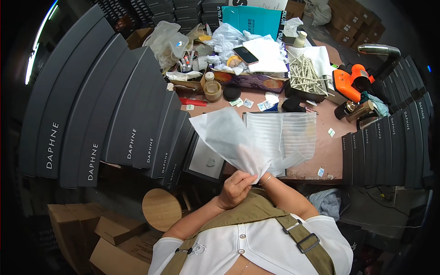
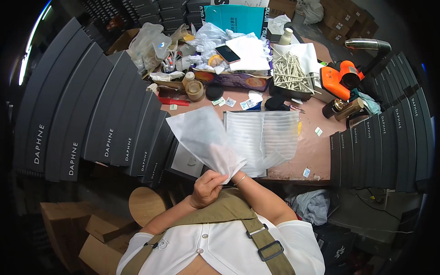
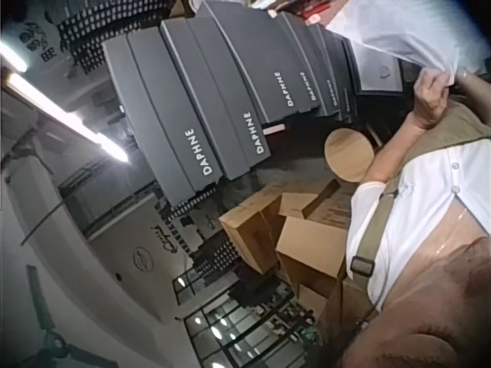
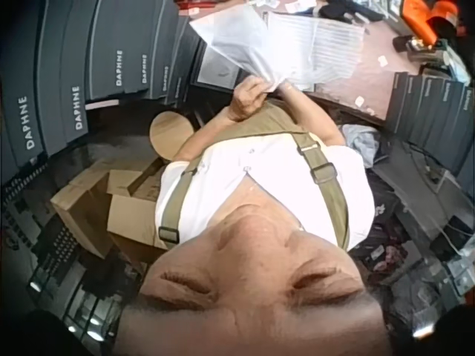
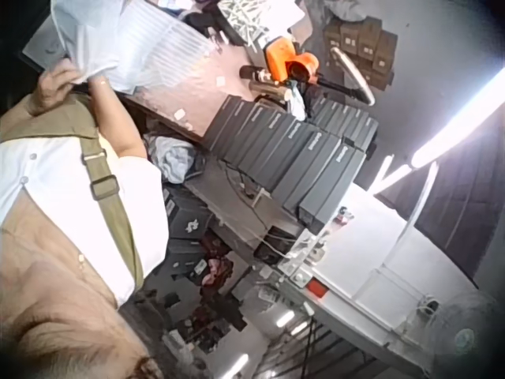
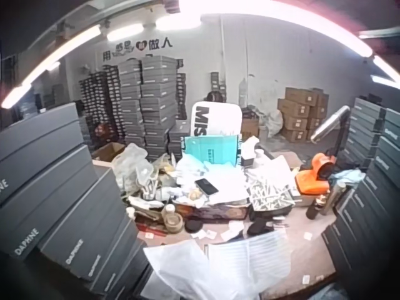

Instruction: Inspecting black high-heel shoes, wiping them with a cloth, and packing them into boxes with tissue paper.

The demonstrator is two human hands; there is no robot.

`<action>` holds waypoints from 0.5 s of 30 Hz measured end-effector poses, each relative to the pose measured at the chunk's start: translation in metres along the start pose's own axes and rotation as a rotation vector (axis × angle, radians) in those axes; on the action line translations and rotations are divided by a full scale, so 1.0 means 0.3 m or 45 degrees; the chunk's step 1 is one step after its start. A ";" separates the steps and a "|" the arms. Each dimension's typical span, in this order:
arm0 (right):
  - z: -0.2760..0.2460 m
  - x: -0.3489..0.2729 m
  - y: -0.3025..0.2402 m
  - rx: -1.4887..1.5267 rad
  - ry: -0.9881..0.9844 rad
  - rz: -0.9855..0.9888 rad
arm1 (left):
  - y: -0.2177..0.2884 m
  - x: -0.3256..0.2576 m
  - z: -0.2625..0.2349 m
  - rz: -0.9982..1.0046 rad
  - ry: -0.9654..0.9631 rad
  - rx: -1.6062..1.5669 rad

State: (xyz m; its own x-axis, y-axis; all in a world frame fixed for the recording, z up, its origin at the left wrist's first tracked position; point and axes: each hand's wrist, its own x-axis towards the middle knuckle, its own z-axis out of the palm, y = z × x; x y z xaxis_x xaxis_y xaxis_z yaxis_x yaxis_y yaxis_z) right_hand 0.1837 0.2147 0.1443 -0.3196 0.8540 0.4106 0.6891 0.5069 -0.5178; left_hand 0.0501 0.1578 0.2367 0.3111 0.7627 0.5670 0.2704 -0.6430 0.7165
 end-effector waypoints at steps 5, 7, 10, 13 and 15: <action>0.002 0.020 -0.035 0.134 -0.114 -0.027 | -0.004 -0.049 -0.100 -0.106 -0.269 0.032; 0.000 0.027 -0.081 0.094 -0.097 -0.081 | -0.002 -0.079 -0.090 -0.467 0.153 -0.276; 0.009 0.031 -0.170 0.045 -0.104 -0.261 | -0.150 -0.089 -0.074 -1.279 0.530 -1.497; -0.118 -0.018 -0.161 0.478 -0.422 -0.170 | -0.221 -0.084 -0.093 -1.370 0.628 -1.267; -0.275 -0.089 -0.095 1.028 -0.786 0.223 | -0.257 -0.101 -0.157 -1.205 0.571 -1.025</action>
State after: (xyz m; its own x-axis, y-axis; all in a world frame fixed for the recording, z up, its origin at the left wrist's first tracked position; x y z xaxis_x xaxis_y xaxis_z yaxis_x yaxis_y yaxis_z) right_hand 0.2263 0.1678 0.2101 -0.6923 0.7193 -0.0583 0.1889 0.1026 -0.9766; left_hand -0.0231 0.1874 0.1833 -0.0662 0.9484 -0.3100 -0.4467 0.2496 0.8591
